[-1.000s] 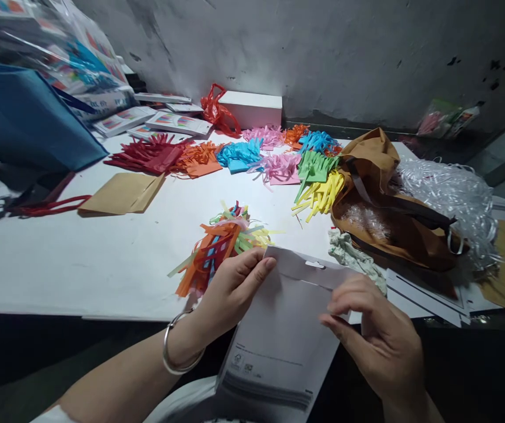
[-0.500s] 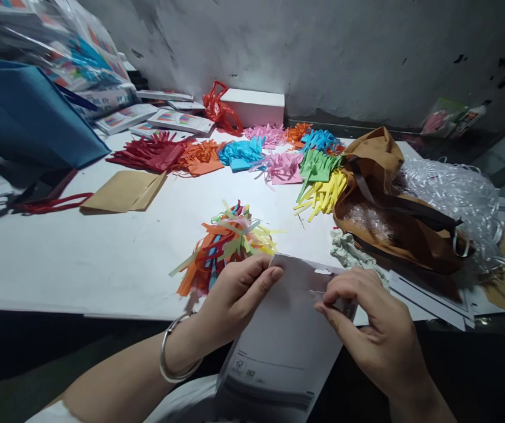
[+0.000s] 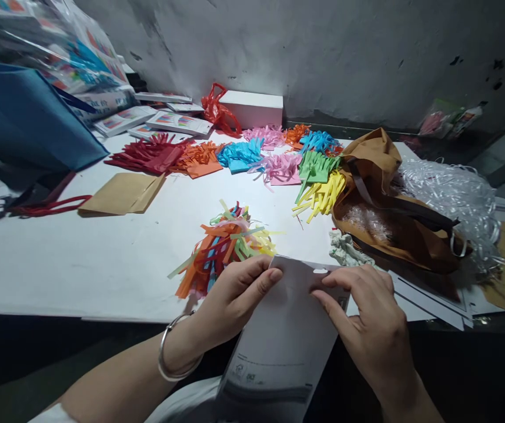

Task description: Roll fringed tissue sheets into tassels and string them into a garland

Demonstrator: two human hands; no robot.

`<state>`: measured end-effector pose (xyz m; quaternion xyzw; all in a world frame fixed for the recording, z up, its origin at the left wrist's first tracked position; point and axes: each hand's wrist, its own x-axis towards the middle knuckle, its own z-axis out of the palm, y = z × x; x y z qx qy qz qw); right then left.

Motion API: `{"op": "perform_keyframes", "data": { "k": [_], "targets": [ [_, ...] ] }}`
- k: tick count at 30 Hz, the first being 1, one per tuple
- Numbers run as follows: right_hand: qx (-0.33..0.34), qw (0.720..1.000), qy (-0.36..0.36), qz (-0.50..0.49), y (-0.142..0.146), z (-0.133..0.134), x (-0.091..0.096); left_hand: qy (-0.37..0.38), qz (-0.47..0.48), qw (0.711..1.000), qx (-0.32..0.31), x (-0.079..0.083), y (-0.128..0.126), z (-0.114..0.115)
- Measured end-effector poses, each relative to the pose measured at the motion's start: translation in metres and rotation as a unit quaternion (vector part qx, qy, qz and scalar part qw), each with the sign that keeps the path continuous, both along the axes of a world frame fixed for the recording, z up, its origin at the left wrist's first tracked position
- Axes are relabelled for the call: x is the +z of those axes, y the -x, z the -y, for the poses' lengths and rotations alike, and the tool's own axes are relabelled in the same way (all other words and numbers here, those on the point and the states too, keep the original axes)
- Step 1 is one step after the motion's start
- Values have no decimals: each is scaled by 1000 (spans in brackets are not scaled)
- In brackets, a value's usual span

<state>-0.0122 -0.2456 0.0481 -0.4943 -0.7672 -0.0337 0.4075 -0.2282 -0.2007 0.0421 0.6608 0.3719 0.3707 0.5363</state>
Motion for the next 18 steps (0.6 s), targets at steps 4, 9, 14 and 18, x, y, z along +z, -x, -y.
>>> {"op": "perform_keyframes", "data": {
  "k": [4,9,14,18],
  "targets": [
    [-74,997,3,-37,-4,-4,-6,15,20,1000,-3,-2,1,0],
    [-62,979,129,-146,-16,-12,-16,60,76,995,-8,-9,3,-5],
    [-58,941,178,-282,-20,-12,-26,112,111,987,40,-16,4,-10],
    [-99,959,132,-231,-6,-11,-21,85,90,991,48,-12,-1,-7]
  ]
}}
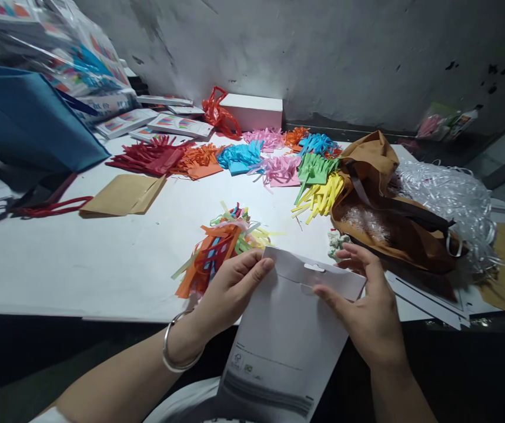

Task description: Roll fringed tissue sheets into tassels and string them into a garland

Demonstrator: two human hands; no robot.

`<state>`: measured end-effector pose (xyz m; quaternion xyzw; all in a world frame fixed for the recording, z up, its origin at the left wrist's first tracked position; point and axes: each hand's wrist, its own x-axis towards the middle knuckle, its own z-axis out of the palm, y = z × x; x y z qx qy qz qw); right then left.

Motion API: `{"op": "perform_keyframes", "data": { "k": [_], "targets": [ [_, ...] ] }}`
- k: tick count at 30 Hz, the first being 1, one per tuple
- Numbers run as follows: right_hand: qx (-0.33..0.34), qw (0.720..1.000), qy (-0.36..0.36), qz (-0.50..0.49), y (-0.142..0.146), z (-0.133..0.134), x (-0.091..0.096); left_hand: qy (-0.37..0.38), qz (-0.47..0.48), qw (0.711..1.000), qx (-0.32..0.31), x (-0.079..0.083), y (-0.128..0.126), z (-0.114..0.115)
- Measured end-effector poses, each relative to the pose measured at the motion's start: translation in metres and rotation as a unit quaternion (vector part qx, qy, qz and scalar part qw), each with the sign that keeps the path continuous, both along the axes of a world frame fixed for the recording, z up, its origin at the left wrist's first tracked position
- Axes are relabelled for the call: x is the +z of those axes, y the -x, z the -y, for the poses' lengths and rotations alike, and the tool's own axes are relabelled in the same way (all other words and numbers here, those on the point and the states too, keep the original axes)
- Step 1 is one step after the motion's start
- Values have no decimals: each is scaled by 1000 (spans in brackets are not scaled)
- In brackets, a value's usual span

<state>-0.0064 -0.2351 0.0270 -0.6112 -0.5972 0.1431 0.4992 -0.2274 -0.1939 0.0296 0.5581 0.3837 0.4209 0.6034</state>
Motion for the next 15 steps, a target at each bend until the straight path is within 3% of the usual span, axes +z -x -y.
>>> {"op": "perform_keyframes", "data": {
  "k": [4,9,15],
  "targets": [
    [-17,994,-40,97,11,-1,9,-51,-25,998,-31,6,-3,2],
    [43,999,-25,6,7,-2,10,7,29,999,-28,4,-1,0],
    [30,999,26,-3,9,-3,4,38,65,997,4,-3,-4,1]
  ]
}}
